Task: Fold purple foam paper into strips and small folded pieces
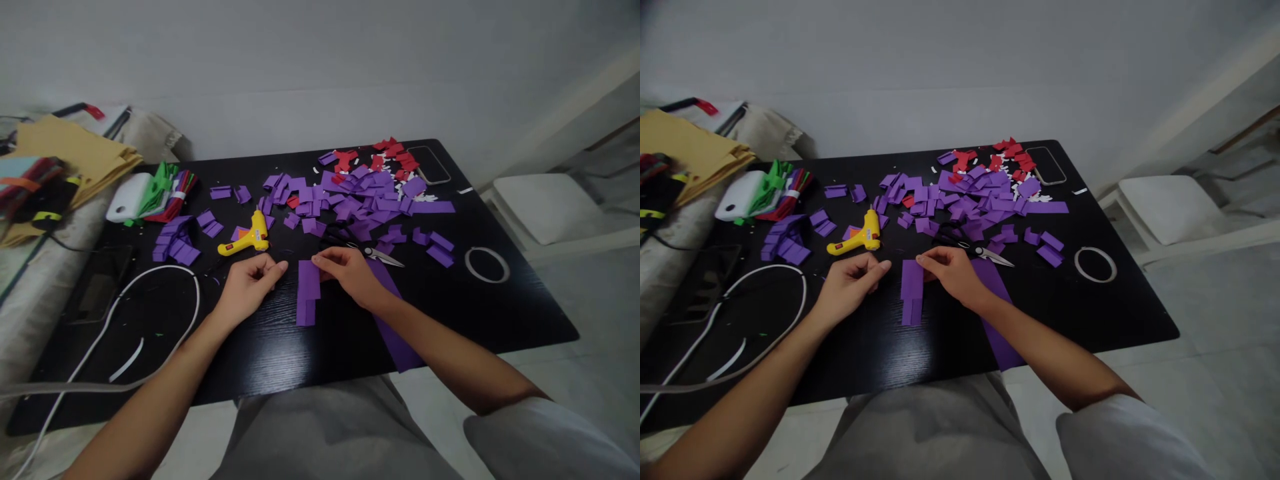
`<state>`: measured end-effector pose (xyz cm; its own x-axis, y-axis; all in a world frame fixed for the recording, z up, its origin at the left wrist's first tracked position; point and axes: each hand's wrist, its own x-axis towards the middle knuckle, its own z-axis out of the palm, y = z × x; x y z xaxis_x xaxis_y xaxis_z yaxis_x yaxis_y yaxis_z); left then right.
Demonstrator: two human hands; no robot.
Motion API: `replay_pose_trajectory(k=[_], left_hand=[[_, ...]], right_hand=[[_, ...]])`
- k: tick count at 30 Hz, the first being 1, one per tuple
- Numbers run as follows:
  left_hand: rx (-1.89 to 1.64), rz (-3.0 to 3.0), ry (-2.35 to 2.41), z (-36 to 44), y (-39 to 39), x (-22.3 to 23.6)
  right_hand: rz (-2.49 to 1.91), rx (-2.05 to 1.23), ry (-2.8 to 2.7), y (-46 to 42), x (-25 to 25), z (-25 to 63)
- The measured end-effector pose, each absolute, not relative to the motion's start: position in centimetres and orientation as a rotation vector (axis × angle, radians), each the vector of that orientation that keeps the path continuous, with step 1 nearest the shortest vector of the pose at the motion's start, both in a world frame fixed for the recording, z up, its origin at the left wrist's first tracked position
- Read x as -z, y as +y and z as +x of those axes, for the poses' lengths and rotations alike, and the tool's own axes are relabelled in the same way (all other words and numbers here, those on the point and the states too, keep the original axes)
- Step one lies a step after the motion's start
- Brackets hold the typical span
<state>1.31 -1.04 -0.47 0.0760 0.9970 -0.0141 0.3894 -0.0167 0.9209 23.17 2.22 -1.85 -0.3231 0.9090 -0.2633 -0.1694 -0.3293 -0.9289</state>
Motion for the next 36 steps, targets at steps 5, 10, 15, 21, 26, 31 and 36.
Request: replay_pose_trajectory(k=[5, 10, 15, 21, 26, 31, 36], left_hand=[[-0.988, 1.515, 1.401, 1.2, -0.9, 0.9], [-1.023, 1.512, 1.251, 1.4, -1.2, 0.5], [-1.034, 1.598, 1.104, 2.0, -2.0, 0.3], [-1.105, 1.531, 1.21, 2.4, -2.1, 0.4], [-1.125, 1.421, 1.215, 2.5, -1.7, 0.3], [-1.084, 1.398, 1.231, 2.6, -1.8, 0.7], [-1.059, 1.374, 1.211, 2.5, -1.7, 0.9]], right_hand=[[-1.053, -1.972, -0.825, 2.6, 2.1, 23.3], [-0.941, -2.182, -0.584, 2.8, 1.8, 23.6], [-0.823, -2.211, -0.586, 2.8, 1.9, 23.7], [-0.923, -2.085, -0.752, 2.2, 1.8, 23.5], [-0.877, -1.717, -1.172, 1.5, 1.3, 23.3], [-0.951, -1.626, -1.241, 1.5, 1.6, 23.1], [-0.998, -1.677, -1.112, 1.7, 1.6, 23.1]])
